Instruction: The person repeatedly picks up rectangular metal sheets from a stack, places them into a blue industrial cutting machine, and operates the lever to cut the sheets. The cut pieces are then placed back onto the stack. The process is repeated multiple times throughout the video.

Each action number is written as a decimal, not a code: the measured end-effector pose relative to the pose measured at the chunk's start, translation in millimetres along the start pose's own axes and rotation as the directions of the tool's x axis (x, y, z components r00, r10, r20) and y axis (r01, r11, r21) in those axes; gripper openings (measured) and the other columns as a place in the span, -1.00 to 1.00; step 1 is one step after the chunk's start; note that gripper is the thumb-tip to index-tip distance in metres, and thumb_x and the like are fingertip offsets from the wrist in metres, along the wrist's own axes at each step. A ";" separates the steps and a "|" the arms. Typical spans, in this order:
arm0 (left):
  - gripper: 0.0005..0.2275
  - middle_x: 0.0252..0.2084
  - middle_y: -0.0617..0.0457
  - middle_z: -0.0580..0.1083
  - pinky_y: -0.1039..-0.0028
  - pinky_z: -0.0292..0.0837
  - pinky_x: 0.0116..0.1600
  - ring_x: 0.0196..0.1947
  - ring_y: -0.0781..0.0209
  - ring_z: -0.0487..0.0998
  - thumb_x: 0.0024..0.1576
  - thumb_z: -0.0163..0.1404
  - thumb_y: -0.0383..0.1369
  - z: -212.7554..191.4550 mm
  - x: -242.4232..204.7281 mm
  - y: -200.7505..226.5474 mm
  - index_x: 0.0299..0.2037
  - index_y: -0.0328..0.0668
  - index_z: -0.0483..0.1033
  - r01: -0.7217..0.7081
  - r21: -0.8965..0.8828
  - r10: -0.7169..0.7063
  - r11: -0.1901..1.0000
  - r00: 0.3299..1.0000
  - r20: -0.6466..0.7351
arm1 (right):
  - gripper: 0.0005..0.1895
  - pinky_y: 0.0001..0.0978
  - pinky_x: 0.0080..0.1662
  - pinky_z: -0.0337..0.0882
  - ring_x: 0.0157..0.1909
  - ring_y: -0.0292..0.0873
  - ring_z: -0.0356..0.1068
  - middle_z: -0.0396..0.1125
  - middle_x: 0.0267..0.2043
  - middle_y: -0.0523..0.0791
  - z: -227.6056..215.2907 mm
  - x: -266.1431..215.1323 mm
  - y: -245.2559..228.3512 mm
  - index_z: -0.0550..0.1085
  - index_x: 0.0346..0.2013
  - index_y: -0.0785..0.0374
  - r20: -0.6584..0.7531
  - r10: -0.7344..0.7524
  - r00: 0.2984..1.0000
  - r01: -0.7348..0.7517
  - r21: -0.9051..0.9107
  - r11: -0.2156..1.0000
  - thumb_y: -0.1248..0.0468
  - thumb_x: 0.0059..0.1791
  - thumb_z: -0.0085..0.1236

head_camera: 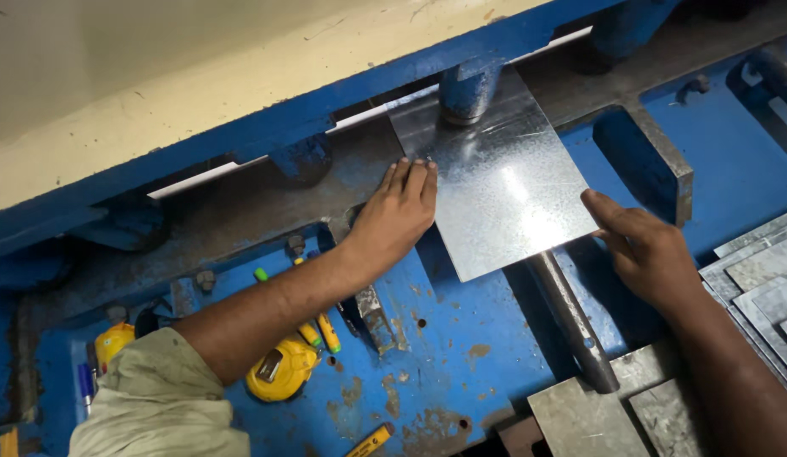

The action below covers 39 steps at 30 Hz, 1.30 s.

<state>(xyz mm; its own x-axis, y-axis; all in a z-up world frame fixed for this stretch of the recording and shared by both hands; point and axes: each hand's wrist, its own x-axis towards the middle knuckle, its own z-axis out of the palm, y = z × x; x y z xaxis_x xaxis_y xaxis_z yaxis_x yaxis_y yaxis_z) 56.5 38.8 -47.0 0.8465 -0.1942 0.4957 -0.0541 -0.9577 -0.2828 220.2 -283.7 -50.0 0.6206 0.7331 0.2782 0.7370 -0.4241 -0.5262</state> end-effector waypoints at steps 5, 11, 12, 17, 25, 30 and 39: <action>-0.57 0.03 -0.35 0.47 0.21 0.47 0.27 0.08 -0.22 0.55 0.04 0.01 -0.49 -3.3 0.8 0.0 0.12 -0.63 0.44 -0.014 0.003 0.014 1.000 1.000 -0.002 | -0.37 -0.27 0.18 0.46 0.17 -0.03 0.45 0.40 0.25 -0.01 0.9 -0.5 3.2 0.37 0.35 0.03 0.002 0.024 1.000 -0.024 0.003 1.000 0.45 -0.02 0.14; -0.58 0.03 -0.35 0.47 0.21 0.47 0.26 0.08 -0.22 0.55 0.05 0.01 -0.49 -7.1 2.7 -0.2 0.11 -0.64 0.44 -0.022 0.003 0.022 1.000 1.000 0.012 | -0.37 -0.28 0.14 0.48 0.12 -0.06 0.47 0.41 0.23 -0.02 1.1 -0.7 8.1 0.37 0.35 0.04 0.009 0.042 0.999 -0.042 -0.006 0.999 0.43 -0.02 0.14; -0.58 0.03 -0.35 0.47 0.21 0.47 0.25 0.08 -0.22 0.55 0.05 0.01 -0.49 -7.5 2.3 -0.4 0.11 -0.64 0.44 -0.016 -0.002 0.016 1.000 1.000 0.010 | -0.38 -0.28 0.14 0.48 0.12 -0.06 0.48 0.41 0.23 -0.02 1.9 -0.7 8.6 0.38 0.35 0.04 -0.001 0.025 1.000 -0.025 -0.005 1.000 0.43 -0.02 0.15; -0.58 0.03 -0.36 0.47 0.22 0.48 0.26 0.08 -0.21 0.55 0.05 0.01 -0.50 -2.8 1.2 -0.3 0.12 -0.64 0.44 -0.019 0.020 0.019 1.000 1.000 0.010 | -0.40 -0.29 0.18 0.47 0.16 -0.05 0.46 0.40 0.25 -0.02 2.5 -0.8 10.3 0.39 0.34 0.05 -0.005 -0.002 1.000 0.002 0.018 1.000 0.43 0.00 0.14; -0.59 0.07 -0.33 0.45 0.19 0.44 0.29 0.12 -0.22 0.54 0.08 -0.04 -0.49 4.1 4.7 3.1 0.13 -0.62 0.41 0.017 -0.016 -0.017 1.000 1.000 0.007 | -0.34 -0.25 0.02 0.50 -0.01 -0.05 0.49 0.45 0.13 0.00 0.2 -1.7 11.8 0.38 0.34 0.04 -0.045 -0.039 0.998 0.042 0.059 0.997 0.49 -0.06 0.09; -0.59 0.07 -0.30 0.44 0.19 0.42 0.31 0.14 -0.23 0.53 0.10 -0.06 -0.50 4.8 4.4 4.0 0.16 -0.60 0.37 0.008 -0.028 -0.007 1.000 0.999 0.035 | -0.33 -0.25 -0.07 0.54 -0.17 -0.09 0.50 0.50 -0.08 -0.04 -2.4 -0.6 11.7 0.33 0.36 -0.06 0.037 0.036 0.999 -0.038 0.036 0.999 0.41 -0.04 0.17; -0.56 0.09 -0.36 0.43 0.19 0.41 0.31 0.15 -0.29 0.52 0.09 -0.06 -0.53 -0.4 7.8 5.0 0.21 -0.58 0.34 0.007 -0.039 -0.003 0.999 0.996 0.093 | -0.36 -0.25 -0.01 0.52 -0.07 -0.10 0.48 0.49 0.05 -0.08 -4.9 2.2 8.4 0.33 0.35 -0.05 -0.005 -0.042 0.999 0.042 0.027 0.999 0.38 -0.02 0.16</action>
<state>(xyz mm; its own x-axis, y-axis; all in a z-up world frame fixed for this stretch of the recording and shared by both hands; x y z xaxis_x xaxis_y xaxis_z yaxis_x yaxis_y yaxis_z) 62.6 32.5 -44.3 0.8924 -0.1703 0.4179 -0.0686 -0.9665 -0.2474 229.0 -288.3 -49.8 0.5902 0.7477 0.3042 0.7551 -0.3783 -0.5354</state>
